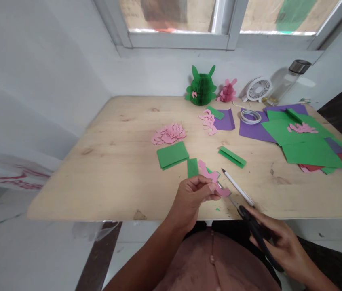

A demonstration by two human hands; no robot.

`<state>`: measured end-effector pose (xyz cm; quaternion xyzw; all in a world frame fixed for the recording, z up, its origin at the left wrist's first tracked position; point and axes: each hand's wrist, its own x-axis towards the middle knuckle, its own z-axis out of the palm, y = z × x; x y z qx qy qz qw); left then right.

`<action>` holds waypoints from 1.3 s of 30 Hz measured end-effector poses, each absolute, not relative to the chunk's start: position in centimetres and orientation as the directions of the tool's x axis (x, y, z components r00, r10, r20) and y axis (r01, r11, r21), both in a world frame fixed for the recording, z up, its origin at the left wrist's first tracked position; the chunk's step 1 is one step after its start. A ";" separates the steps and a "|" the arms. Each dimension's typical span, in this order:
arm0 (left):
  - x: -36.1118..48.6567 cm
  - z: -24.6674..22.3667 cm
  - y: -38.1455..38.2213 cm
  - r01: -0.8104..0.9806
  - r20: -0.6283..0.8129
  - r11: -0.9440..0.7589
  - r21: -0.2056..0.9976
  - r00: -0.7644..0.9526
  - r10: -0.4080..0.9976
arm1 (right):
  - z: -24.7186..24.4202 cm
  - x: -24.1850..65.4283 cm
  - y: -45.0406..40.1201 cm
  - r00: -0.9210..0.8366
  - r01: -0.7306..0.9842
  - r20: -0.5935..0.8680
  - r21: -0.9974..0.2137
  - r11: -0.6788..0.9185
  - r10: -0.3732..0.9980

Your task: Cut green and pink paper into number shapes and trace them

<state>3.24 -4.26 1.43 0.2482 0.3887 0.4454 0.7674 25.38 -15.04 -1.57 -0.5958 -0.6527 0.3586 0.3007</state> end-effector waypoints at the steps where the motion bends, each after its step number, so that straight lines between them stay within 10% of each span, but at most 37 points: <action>1: 3.3 1.4 -4.3 -0.493 -0.378 0.481 0.725 0.299 0.876 | -1.6 25.3 -15.1 -0.103 0.555 -0.029 -0.831 0.033 0.994; 39: 3.8 1.3 -5.0 -0.510 -0.385 0.477 0.716 0.281 0.879 | -1.3 24.6 -14.2 0.108 0.348 -0.087 -0.930 -0.120 0.990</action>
